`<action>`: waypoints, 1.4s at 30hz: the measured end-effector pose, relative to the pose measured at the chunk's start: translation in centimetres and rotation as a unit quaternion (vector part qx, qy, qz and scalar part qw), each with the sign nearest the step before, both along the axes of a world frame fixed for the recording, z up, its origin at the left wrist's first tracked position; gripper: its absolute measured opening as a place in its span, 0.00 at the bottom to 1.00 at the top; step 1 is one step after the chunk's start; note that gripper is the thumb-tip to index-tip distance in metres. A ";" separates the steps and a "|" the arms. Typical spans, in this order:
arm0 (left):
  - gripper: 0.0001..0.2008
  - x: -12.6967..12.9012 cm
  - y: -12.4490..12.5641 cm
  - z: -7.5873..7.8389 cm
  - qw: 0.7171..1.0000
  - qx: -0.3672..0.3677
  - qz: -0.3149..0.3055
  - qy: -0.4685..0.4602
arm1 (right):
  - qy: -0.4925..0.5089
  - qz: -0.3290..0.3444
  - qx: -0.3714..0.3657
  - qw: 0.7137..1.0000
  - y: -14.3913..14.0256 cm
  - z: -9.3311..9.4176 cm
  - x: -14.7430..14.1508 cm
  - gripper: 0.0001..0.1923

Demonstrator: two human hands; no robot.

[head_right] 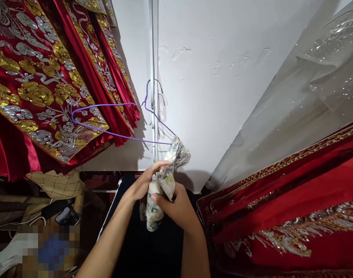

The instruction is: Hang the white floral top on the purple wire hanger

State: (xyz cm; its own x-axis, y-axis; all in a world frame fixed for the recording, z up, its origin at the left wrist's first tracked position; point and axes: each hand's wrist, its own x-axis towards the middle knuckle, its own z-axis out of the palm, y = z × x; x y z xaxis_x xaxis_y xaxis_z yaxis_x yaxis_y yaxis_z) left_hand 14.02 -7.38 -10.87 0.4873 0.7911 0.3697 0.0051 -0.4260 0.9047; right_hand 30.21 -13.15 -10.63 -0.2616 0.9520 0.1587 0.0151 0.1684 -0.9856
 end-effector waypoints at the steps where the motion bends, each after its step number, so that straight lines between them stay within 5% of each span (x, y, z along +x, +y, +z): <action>1: 0.36 0.0 0.9 -0.9 0.999 0.008 -0.029 0.035 | -0.014 -0.011 0.006 1.000 0.0 0.1 0.7 0.13; 6: 0.29 -1.7 4.0 -4.6 0.961 0.102 -0.032 0.254 | -0.087 -0.101 0.080 0.988 0.3 0.0 5.3 0.08; 9: 0.25 -4.7 4.2 -5.0 0.941 0.124 0.008 0.315 | -0.070 -0.244 0.150 0.955 1.4 0.0 7.7 0.05; 11: 0.23 -7.3 4.0 -4.2 0.930 0.117 0.031 0.347 | -0.043 -0.305 0.179 0.934 3.0 0.5 8.1 0.11; 13: 0.23 -10.0 3.7 -2.9 0.916 0.097 0.067 0.384 | -0.036 -0.284 0.169 0.943 5.6 1.3 7.3 0.25; 16: 0.26 -13.8 3.1 -0.3 0.877 0.069 0.151 0.451 | -0.060 -0.168 0.157 0.971 10.5 2.3 4.4 0.38; 22: 0.19 -17.4 1.2 3.9 0.803 0.051 0.277 0.525 | -0.089 -0.082 0.187 0.975 17.1 1.8 0.2 0.17; 28: 0.18 -16.4 -0.4 6.9 0.820 0.133 0.339 0.442 | -0.124 -0.119 0.223 0.959 15.8 2.2 2.8 0.11; 34: 0.12 -14.3 3.4 10.0 0.841 0.218 0.389 0.308 | -0.141 -0.072 0.197 0.968 13.1 3.5 2.1 0.11; 38: 0.15 -12.5 6.8 10.7 0.883 0.259 0.326 0.217 | -0.148 -0.060 0.182 0.970 12.1 3.6 2.5 0.25; 42: 0.15 -12.4 8.4 10.2 0.895 0.240 0.321 0.193 | -0.130 -0.209 0.232 0.941 13.2 3.9 6.1 0.46</action>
